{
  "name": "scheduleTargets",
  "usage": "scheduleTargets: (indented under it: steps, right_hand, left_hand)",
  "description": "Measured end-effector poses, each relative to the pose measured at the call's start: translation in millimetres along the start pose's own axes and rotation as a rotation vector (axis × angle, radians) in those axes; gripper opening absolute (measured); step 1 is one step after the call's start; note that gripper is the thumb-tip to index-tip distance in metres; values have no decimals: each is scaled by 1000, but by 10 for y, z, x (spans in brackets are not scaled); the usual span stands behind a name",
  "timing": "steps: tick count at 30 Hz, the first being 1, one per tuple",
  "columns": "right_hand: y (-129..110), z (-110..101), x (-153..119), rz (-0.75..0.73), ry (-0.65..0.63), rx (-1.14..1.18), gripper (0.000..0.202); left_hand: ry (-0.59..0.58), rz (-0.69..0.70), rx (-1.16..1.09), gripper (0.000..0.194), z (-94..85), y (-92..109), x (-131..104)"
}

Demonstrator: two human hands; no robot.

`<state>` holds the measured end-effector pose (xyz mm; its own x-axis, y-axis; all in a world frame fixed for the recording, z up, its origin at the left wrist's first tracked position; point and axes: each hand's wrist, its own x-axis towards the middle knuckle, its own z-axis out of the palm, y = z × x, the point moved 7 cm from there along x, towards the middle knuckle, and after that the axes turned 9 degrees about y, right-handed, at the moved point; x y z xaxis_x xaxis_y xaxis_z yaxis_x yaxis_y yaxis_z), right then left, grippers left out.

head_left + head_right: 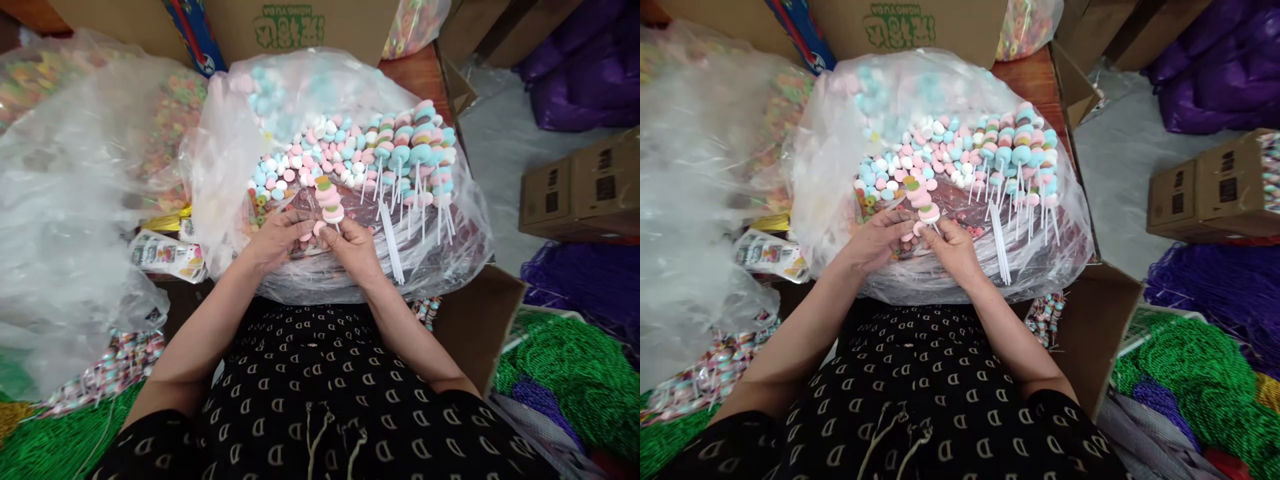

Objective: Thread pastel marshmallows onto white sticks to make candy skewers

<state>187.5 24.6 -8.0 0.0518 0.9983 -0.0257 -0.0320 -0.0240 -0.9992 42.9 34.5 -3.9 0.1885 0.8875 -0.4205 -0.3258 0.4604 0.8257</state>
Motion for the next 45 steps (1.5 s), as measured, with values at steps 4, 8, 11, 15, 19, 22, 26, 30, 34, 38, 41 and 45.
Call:
scheduleTargets:
  steps: [4, 8, 11, 15, 19, 22, 26, 30, 34, 38, 41, 45]
  right_hand:
    - [23, -60, -12, 31, 66, 52, 32]
    - [33, -22, -39, 86, 30, 101, 32]
    - [54, 49, -55, 119, -17, 91, 35]
    - [75, 101, -64, 99, -9, 39, 37]
    - [72, 103, -79, 58, 23, -5, 35]
    - [77, 80, -82, 45, 52, -25, 34]
    - [41, 50, -80, 5, 77, -14, 37]
    - [-39, 19, -140, 23, 31, -25, 39]
    - [-128, -72, -297, 89, -55, -36, 50]
    - [-166, -112, -495, 107, -211, -159, 54]
    - [-168, -122, -567, 70, -247, -258, 56]
    - [-110, -96, -574, 109, -263, -269, 55]
  left_hand:
    - [104, 43, -113, 23, -35, 0, 9]
    - [262, 73, -277, 7, -102, -34, 36]
    - [266, 94, -322, 6, -63, -107, 60]
    - [213, 126, -277, 13, 58, -219, 48]
    - [188, 156, -183, 29, 155, -264, -29]
    - [118, 212, -75, 32, 203, -227, -94]
    - [82, 347, 115, 35, 172, -157, -130]
    - [140, 301, 112, 36, 99, -180, -93]
    - [227, 232, -41, 30, -1, -157, -41]
    - [280, 219, -132, 32, -114, -73, 26]
    - [230, 233, -183, 34, -101, 0, 38]
    - [181, 252, -161, 34, -29, 48, -1]
